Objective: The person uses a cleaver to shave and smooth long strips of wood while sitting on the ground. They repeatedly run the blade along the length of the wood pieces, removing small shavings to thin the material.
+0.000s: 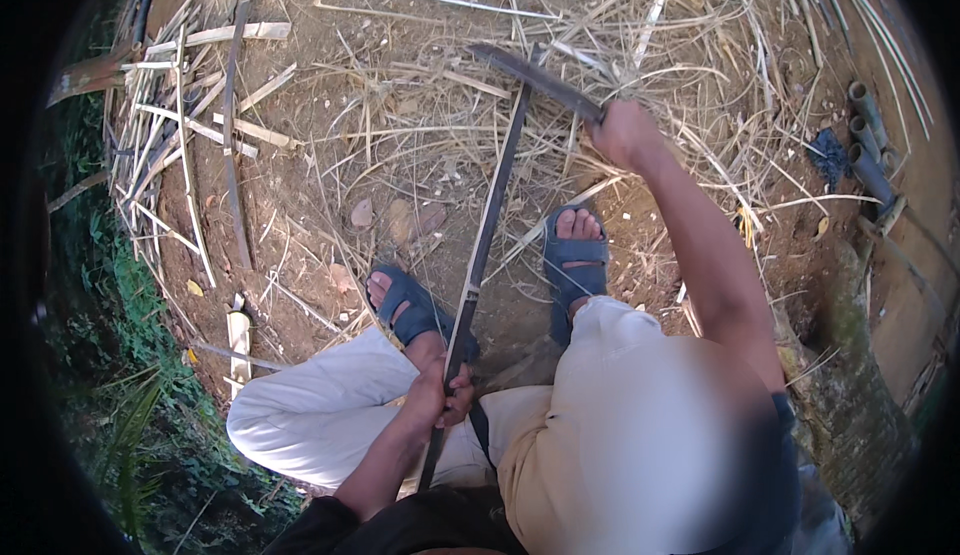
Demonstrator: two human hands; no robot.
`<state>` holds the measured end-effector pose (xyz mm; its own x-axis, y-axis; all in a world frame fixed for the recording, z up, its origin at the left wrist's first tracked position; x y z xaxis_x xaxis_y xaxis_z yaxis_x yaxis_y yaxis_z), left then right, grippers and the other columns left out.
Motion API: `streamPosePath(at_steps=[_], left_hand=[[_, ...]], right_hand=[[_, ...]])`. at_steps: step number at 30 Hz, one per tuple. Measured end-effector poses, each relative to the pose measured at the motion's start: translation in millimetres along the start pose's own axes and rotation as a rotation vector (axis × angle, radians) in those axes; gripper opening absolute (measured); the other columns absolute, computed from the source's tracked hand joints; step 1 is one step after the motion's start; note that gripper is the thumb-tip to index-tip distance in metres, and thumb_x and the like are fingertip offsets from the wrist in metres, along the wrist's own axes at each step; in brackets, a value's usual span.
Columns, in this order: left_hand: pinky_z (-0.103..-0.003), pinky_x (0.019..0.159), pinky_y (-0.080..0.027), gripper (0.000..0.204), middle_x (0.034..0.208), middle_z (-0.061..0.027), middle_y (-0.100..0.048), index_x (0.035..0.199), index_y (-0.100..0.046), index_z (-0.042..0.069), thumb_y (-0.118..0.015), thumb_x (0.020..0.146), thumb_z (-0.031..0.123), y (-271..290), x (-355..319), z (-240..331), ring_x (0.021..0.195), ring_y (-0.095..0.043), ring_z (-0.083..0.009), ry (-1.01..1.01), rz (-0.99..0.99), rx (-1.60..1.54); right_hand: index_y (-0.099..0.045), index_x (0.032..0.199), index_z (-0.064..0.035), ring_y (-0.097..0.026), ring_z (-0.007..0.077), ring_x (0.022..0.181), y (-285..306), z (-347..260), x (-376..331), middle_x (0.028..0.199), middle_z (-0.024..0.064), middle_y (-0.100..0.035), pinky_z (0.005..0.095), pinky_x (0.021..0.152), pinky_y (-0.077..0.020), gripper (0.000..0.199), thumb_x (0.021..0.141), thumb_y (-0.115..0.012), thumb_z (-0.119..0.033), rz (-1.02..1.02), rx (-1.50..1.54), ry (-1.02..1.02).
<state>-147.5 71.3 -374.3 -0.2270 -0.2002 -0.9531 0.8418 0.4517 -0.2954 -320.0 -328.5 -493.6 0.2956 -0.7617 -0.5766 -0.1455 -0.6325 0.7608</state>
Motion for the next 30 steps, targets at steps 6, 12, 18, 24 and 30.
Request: streamPosePath(at_steps=[6,12,18,24,30], left_hand=[[-0.026,0.03,-0.018,0.046,0.051,0.001,-0.03,0.073,-0.036,0.013,-0.018,0.103,0.044,-1.2,-1.7,-3.4,0.032,-0.023,-0.0101,0.033,-0.148,-0.121],[-0.026,0.03,-0.018,0.046,0.051,0.0015,-0.028,0.074,-0.036,0.013,-0.019,0.103,0.045,-4.5,1.8,-6.0,0.032,-0.023,-0.0099,0.051,-0.089,-0.08],[-0.023,0.029,-0.019,0.062,0.049,0.0031,-0.031,0.069,-0.036,0.015,-0.025,0.095,0.07,-9.9,1.1,-3.5,0.031,-0.025,-0.0075,0.175,-0.419,-0.375],[-0.02,0.029,-0.019,0.067,0.047,0.0045,-0.029,0.068,-0.037,0.017,-0.028,0.087,0.08,-8.0,-24.8,-7.0,0.031,-0.026,-0.0052,0.216,-0.622,-0.591],[-0.02,0.029,-0.019,0.066,0.046,0.0044,-0.027,0.067,-0.036,0.017,-0.028,0.089,0.078,8.1,-59.1,59.2,0.031,-0.025,-0.0057,-0.09,-0.525,-0.499]], right_hand=[[-0.07,0.095,-0.0022,-0.069,0.0381,0.085,-6.4,-37.0,-1.2,0.088,0.0247,-0.069,0.0467,0.081,-0.0551,0.038,0.086,-0.061,-0.039,0.042,-0.124,0.157],[-0.071,0.094,-0.0002,-0.067,0.0411,0.089,3.6,15.1,46.0,0.089,0.0253,-0.069,0.0472,0.082,-0.0534,0.041,0.087,-0.062,-0.039,0.148,0.111,-0.133],[-0.069,0.093,-0.0018,-0.068,0.0393,0.084,-14.6,0.5,4.5,0.085,0.0239,-0.069,0.0464,0.077,-0.0531,0.036,0.083,-0.065,-0.037,0.216,0.199,-0.053],[-0.068,0.09,-0.0005,-0.067,0.0404,0.081,-38.7,27.3,-14.2,0.083,0.0242,-0.068,0.0471,0.075,-0.0524,0.036,0.078,-0.068,-0.034,0.412,0.291,-0.091],[-0.067,0.091,0.0033,-0.067,0.042,0.082,-44.0,25.1,-9.2,0.086,0.0257,-0.068,0.0485,0.077,-0.0539,0.04,0.08,-0.069,-0.036,0.347,0.113,-0.143]])
Point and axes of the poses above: each hand's wrist, its own x-axis towards the middle knuckle, its own y-axis out of the back of the hand, z = x × y, the point moved 7 cm from there along x, towards the middle knuckle
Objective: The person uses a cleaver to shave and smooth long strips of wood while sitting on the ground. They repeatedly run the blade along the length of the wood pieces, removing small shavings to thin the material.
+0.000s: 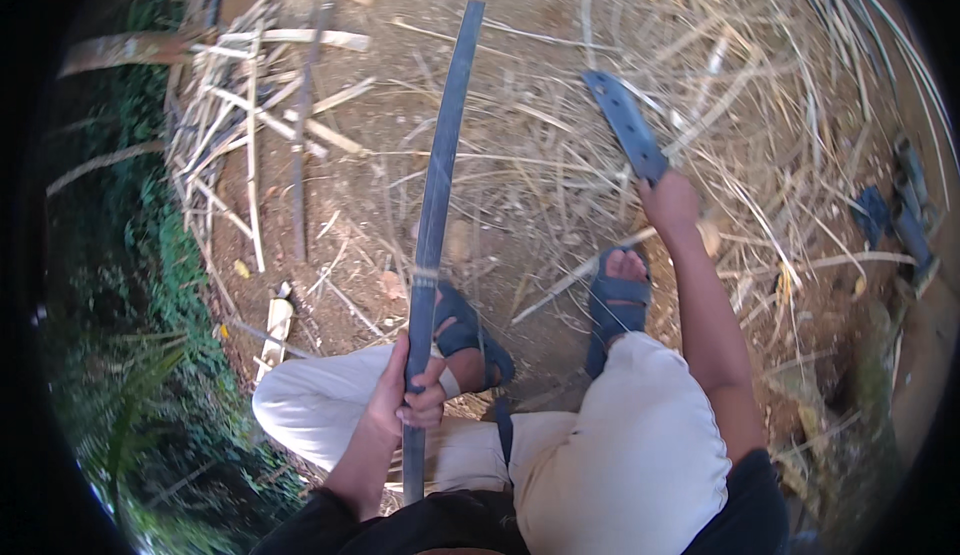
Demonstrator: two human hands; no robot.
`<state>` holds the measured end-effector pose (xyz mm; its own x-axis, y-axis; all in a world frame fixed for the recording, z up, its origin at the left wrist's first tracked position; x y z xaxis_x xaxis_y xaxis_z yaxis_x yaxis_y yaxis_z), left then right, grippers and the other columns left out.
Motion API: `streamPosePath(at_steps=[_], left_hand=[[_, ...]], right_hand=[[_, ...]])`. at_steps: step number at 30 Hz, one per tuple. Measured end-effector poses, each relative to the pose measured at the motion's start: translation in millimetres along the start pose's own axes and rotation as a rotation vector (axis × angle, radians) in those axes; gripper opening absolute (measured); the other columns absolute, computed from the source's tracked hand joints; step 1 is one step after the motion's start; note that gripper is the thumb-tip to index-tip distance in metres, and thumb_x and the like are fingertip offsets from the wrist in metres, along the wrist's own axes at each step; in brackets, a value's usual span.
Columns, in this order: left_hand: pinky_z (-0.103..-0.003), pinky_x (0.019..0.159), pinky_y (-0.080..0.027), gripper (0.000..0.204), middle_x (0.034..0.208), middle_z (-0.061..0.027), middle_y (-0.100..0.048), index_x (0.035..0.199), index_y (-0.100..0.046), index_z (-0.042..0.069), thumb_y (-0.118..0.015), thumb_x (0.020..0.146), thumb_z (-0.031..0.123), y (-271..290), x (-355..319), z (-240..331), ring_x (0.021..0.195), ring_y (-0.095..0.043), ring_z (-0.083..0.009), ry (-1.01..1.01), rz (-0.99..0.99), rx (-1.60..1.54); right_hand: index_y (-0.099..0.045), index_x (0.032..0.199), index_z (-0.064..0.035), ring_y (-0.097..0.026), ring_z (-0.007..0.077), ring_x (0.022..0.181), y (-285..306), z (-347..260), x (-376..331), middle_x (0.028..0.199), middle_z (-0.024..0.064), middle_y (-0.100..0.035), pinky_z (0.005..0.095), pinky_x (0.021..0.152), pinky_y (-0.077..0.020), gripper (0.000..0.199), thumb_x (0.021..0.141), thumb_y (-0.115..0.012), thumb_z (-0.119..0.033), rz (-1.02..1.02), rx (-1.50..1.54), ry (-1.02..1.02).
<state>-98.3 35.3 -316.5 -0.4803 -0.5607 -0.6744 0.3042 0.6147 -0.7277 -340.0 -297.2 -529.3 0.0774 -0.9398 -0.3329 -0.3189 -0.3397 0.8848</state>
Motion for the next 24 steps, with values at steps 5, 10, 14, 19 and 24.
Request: streamPosePath(at_steps=[5,10,14,19,24], left_hand=[[-0.019,0.028,-0.019,0.065,0.046,0.0047,-0.026,0.066,-0.036,0.016,-0.029,0.09,0.076,-59.8,-27.2,72.6,0.031,-0.025,-0.005,-0.243,-0.084,0.159],[-0.019,0.026,-0.019,0.064,0.046,0.0065,-0.026,0.066,-0.036,0.015,-0.03,0.092,0.073,-141.0,-61.6,118.5,0.03,-0.024,-0.0039,-0.43,-0.096,0.338],[-0.02,0.025,-0.022,0.062,0.046,0.0052,-0.028,0.068,-0.037,0.013,-0.031,0.096,0.068,-221.5,-82.2,183.0,0.029,-0.026,-0.0049,-0.645,-0.248,0.548],[-0.019,0.025,-0.024,0.059,0.047,0.005,-0.03,0.071,-0.038,0.011,-0.035,0.097,0.064,-276.4,-101.2,242.0,0.03,-0.028,-0.0046,-0.917,-0.62,0.526],[-0.02,0.029,-0.029,0.06,0.047,0.0043,-0.03,0.073,-0.041,0.011,-0.033,0.095,0.067,-267.8,-92.3,250.3,0.033,-0.031,-0.0063,-1.116,-0.681,0.417]], right_hand=[[-0.064,0.105,0.0067,-0.066,0.0364,0.1,33.8,-85.0,-45.4,0.106,0.0274,-0.065,0.0462,0.087,-0.0519,0.049,0.084,-0.067,-0.037,-0.073,-0.091,0.238],[-0.064,0.115,0.003,-0.067,0.0294,0.096,119.2,-248.7,-148.6,0.102,0.0223,-0.068,0.0399,0.087,-0.0506,0.053,0.094,-0.057,-0.046,-0.763,0.391,0.735],[-0.062,0.114,0.0036,-0.066,0.0207,0.093,174.0,-320.5,-225.8,0.097,0.0123,-0.069,0.0366,0.085,-0.0511,0.058,0.098,-0.05,-0.051,-1.152,0.586,0.936],[-0.049,0.128,0.0025,-0.065,0.0183,0.086,195.8,-348.2,-276.6,0.094,0.0146,-0.068,0.0333,0.079,-0.0515,0.059,0.097,-0.055,-0.047,-1.138,0.547,0.807],[-0.046,0.121,-0.001,-0.058,0.0176,0.064,202.1,-309.9,-250.2,0.076,0.0087,-0.06,0.0321,0.06,-0.0492,0.046,0.095,-0.061,-0.036,-0.492,0.338,0.792]])
Point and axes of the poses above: each hand's wrist, its own x-axis towards the middle knuckle, its own y-axis out of the back of the hand, z = x × y, the point moved 7 cm from there along x, towards the middle knuckle
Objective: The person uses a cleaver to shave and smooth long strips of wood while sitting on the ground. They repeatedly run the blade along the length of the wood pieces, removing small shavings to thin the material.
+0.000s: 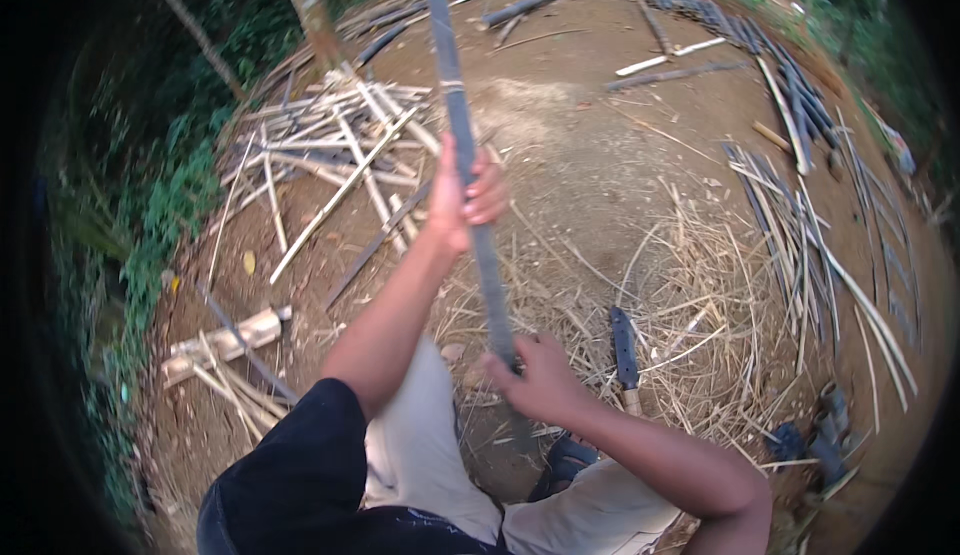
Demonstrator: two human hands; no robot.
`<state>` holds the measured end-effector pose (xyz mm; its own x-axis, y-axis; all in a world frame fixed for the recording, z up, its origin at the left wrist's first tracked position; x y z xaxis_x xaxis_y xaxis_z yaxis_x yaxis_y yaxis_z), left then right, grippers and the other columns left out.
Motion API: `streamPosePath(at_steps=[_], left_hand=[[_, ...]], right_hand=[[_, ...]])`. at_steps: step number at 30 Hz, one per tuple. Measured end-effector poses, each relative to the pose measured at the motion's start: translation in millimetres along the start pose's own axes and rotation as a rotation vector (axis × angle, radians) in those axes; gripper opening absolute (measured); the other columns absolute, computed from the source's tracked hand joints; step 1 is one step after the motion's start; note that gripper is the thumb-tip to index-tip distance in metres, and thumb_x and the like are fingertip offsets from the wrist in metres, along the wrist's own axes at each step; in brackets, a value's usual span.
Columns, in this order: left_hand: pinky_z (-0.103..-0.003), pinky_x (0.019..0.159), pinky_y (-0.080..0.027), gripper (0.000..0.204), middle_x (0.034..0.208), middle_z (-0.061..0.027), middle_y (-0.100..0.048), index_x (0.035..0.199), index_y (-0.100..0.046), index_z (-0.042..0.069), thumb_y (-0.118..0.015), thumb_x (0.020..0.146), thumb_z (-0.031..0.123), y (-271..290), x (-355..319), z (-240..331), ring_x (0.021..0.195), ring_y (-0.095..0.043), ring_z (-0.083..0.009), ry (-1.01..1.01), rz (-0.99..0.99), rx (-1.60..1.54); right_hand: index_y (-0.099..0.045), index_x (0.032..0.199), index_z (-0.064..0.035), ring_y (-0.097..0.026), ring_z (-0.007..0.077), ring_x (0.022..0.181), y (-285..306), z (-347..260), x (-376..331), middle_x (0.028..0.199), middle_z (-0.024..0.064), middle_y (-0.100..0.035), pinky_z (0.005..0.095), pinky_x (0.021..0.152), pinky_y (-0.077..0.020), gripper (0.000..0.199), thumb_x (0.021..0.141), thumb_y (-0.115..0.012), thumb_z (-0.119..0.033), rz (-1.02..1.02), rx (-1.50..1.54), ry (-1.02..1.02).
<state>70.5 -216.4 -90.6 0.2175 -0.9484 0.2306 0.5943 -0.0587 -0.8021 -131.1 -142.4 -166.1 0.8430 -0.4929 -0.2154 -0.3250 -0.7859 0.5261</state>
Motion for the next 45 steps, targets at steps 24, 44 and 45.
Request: streamPosePath(at_steps=[24,44,45], left_hand=[[-0.039,0.084,-0.056,0.037,0.106,-0.0158,-0.064,0.108,-0.053,0.002,-0.034,0.103,0.034,98.0,-11.7,-20.9,0.098,-0.066,-0.0284,0.349,0.568,0.711],[-0.032,0.066,-0.053,0.036,0.09,-0.0062,-0.065,0.097,-0.062,0.004,-0.042,0.099,0.034,107.2,-17.3,15.0,0.081,-0.063,-0.0155,0.263,0.473,1.265],[-0.032,0.066,-0.052,0.041,0.088,-0.0063,-0.066,0.094,-0.064,0.003,-0.043,0.1,0.037,107.5,-13.3,16.6,0.081,-0.062,-0.015,0.21,0.472,1.292]], right_hand=[[-0.06,0.111,0.0021,-0.046,0.011,0.057,134.3,139.2,-97.7,0.065,0.0017,-0.054,0.0307,0.052,-0.0372,0.035,0.091,-0.068,-0.026,0.874,0.03,-0.221],[-0.04,0.143,-0.0051,-0.052,0.0428,0.119,394.0,199.6,-262.5,0.13,0.0297,-0.051,0.0492,0.099,-0.0406,0.066,0.096,-0.049,-0.051,1.742,-0.682,-0.683],[-0.042,0.141,-0.0039,-0.053,0.042,0.117,380.0,194.2,-235.2,0.128,0.029,-0.052,0.0487,0.098,-0.0415,0.064,0.096,-0.05,-0.049,1.629,-0.714,-0.559]])
Point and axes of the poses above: each hand's wrist, its own x-axis towards the middle knuckle, its own y-axis out of the back of the hand, z = x × y, the point moved 7 cm from there along x, towards the middle knuckle
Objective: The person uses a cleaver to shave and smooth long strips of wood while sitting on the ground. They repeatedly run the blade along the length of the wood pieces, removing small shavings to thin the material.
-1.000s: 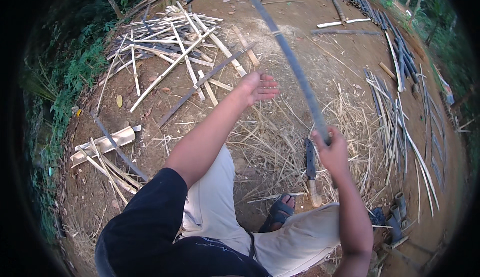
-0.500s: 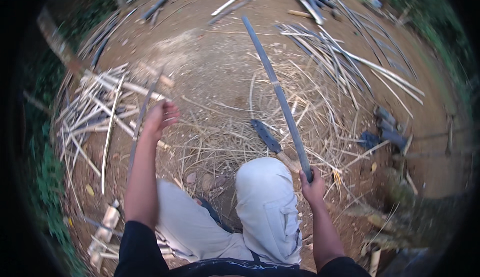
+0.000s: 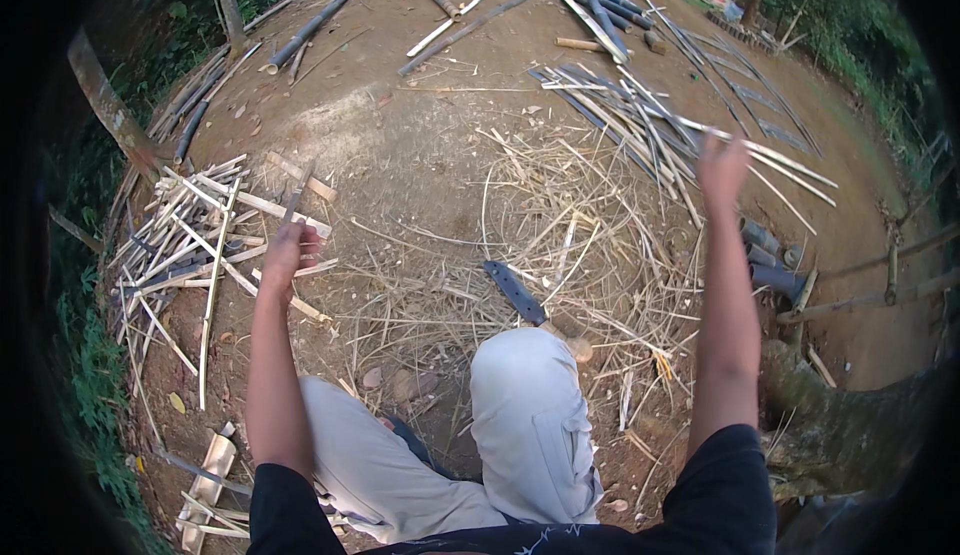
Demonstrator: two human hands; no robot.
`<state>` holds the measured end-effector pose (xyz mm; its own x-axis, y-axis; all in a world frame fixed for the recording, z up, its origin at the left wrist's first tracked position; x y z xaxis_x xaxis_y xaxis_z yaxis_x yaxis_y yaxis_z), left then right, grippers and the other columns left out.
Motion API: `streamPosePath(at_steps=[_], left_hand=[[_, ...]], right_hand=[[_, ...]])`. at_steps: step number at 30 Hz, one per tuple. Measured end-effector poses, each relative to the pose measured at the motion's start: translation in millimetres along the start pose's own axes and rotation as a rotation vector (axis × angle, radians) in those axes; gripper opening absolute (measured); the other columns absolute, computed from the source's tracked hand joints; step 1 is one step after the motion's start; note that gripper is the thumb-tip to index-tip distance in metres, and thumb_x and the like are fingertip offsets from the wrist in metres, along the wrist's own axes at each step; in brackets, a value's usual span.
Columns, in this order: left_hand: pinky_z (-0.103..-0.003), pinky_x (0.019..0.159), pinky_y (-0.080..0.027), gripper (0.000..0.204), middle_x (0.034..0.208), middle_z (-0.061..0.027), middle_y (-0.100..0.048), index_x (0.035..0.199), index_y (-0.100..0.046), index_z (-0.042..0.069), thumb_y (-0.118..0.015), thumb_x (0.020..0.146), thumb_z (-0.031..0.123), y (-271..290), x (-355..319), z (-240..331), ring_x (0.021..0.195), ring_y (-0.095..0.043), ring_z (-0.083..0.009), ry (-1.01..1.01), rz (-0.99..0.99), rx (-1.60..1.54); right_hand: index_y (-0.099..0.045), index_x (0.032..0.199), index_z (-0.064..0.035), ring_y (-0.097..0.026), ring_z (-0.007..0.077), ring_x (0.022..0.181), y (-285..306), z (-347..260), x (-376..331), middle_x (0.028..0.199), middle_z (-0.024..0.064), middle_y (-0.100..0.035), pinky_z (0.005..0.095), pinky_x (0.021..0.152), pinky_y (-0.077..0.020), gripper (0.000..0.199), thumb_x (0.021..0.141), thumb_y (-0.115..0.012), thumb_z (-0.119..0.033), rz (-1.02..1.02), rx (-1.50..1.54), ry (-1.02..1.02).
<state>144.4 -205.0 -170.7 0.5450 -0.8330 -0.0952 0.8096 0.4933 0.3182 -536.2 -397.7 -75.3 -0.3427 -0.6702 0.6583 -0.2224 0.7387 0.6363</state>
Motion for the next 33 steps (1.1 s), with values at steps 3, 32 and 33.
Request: streamPosePath(at_steps=[3,32,33], left_hand=[[-0.029,0.065,-0.051,0.055,0.081,-0.0063,-0.068,0.086,-0.069,0.002,-0.042,0.099,0.048,32.3,3.7,7.4,0.077,-0.062,-0.0141,-0.043,0.124,0.103],[-0.046,0.114,-0.029,0.085,0.153,-0.0173,-0.031,0.151,-0.022,0.005,-0.062,0.089,0.047,299.7,-60.2,-467.5,0.142,-0.029,-0.0344,0.544,0.39,0.915],[-0.047,0.112,-0.031,0.081,0.151,-0.0184,-0.035,0.15,-0.027,0.005,-0.061,0.09,0.048,281.5,-48.0,-474.9,0.14,-0.034,-0.0346,0.5,0.336,0.891]], right_hand=[[-0.049,0.134,-0.0004,-0.057,0.0396,0.11,-36.0,-86.4,-146.3,0.122,0.027,-0.057,0.0472,0.094,-0.0443,0.058,0.095,-0.053,-0.044,-0.538,0.344,0.126],[-0.028,0.146,0.007,-0.039,0.0361,0.133,119.3,-197.9,-371.3,0.145,0.0262,-0.038,0.0455,0.111,-0.0292,0.08,0.092,-0.06,-0.042,-0.661,0.439,0.119],[-0.026,0.148,0.0042,-0.041,0.0352,0.132,116.9,-182.4,-374.3,0.144,0.0252,-0.038,0.0445,0.11,-0.0292,0.079,0.091,-0.058,-0.041,-0.629,0.416,0.105]])
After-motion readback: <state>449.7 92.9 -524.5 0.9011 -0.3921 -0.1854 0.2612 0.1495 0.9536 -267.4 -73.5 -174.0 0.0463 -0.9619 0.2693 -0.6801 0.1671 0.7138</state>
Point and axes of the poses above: each hand's wrist, its own x-axis towards the middle knuckle, its own y-axis out of the back of the hand, z = x × y, the point moved 7 cm from there along x, towards the middle knuckle
